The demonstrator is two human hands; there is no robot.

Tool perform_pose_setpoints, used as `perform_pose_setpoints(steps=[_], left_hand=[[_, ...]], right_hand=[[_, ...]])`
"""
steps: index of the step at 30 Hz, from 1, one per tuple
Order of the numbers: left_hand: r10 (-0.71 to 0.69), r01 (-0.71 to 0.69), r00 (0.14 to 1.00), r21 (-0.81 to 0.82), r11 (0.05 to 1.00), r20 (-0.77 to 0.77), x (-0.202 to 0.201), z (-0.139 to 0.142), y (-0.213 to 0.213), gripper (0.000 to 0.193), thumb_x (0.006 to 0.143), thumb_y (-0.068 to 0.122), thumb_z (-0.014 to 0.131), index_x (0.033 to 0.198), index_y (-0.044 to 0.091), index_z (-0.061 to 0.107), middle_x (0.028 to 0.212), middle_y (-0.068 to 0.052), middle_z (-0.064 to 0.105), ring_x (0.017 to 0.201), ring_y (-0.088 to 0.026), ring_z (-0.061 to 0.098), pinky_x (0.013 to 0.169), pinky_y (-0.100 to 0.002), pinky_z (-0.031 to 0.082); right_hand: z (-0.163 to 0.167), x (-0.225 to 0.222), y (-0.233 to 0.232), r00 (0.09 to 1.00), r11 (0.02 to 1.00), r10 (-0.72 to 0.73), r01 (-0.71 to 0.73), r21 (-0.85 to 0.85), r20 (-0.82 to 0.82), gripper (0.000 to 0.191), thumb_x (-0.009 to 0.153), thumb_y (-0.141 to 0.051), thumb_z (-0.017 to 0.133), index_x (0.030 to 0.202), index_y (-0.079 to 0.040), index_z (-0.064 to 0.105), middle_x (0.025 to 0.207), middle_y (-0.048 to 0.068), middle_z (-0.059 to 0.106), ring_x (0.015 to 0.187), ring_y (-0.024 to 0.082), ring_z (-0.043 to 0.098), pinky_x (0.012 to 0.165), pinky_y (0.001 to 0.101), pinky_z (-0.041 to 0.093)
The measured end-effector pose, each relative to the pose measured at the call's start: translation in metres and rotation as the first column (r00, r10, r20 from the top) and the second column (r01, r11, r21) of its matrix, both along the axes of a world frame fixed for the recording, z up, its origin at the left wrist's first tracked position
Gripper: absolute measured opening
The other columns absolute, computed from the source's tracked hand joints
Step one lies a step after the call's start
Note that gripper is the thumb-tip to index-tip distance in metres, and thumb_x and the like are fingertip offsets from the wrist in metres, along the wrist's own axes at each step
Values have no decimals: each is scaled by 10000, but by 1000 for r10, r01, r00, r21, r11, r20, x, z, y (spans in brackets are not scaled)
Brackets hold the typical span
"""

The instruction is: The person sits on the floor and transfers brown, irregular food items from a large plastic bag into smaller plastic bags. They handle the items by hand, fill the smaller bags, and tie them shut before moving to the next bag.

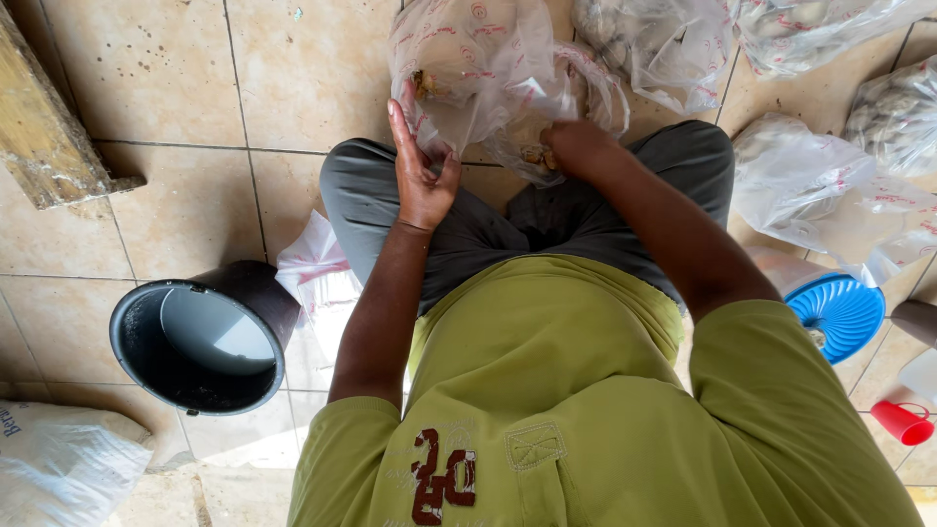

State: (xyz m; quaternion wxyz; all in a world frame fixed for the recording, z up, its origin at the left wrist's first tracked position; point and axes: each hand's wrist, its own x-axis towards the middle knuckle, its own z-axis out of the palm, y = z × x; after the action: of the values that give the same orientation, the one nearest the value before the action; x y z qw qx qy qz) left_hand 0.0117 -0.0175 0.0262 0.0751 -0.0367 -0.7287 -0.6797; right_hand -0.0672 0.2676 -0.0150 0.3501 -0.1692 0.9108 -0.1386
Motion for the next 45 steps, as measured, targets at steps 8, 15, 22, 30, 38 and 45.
perform_pose_setpoints(steps=[8,15,22,30,38,45], left_hand=[[20,-20,1000,2,1000,12,3,3,1,1153,900,-227,567,1695,274,-101,1752,-113,125,1249,-120,584,772,-212,563],[19,-21,998,26,999,66,5,5,1,1159,877,-229,554,1691,267,-106,1807,-130,120,1054,-98,602,766,-220,552],[21,-20,1000,-30,999,18,3,2,0,1159,894,-222,577,1695,278,-97,1797,-116,135,996,-109,615,750,-226,564],[-1,1,1000,-26,1000,-20,-4,2,-1,1149,893,-223,572,1687,257,-107,1793,-116,138,821,-74,596,700,-227,537],[30,-44,995,-157,987,-92,-6,11,-4,1167,800,-194,613,1694,197,-27,1762,-119,207,897,-117,646,688,-224,549],[46,-55,997,-121,991,-69,-7,19,-4,1139,812,-178,605,1694,193,-14,1759,-117,237,867,-112,634,702,-224,552]], right_hand=[[-36,16,-17,997,981,-57,65,183,-46,522,965,-312,613,1428,-90,514,1372,211,562,1155,482,569,931,526,530],[-29,15,-25,998,993,-57,61,105,-37,469,988,-222,590,1427,-76,508,1423,216,502,1342,458,425,938,550,534],[-38,6,-13,990,998,-44,38,-46,-133,469,905,-257,705,1305,-42,588,1236,278,577,1117,453,570,908,531,540],[43,29,2,291,451,-16,856,-253,957,253,989,-166,627,1232,-110,592,1101,52,616,883,148,646,624,266,516],[58,-15,-112,329,118,49,936,-332,943,268,1037,-147,561,1293,-110,628,1092,49,645,895,155,657,626,238,521],[37,-48,-143,279,49,-363,958,-281,889,196,1000,-169,633,1186,-107,617,1018,54,670,847,172,668,623,292,596]])
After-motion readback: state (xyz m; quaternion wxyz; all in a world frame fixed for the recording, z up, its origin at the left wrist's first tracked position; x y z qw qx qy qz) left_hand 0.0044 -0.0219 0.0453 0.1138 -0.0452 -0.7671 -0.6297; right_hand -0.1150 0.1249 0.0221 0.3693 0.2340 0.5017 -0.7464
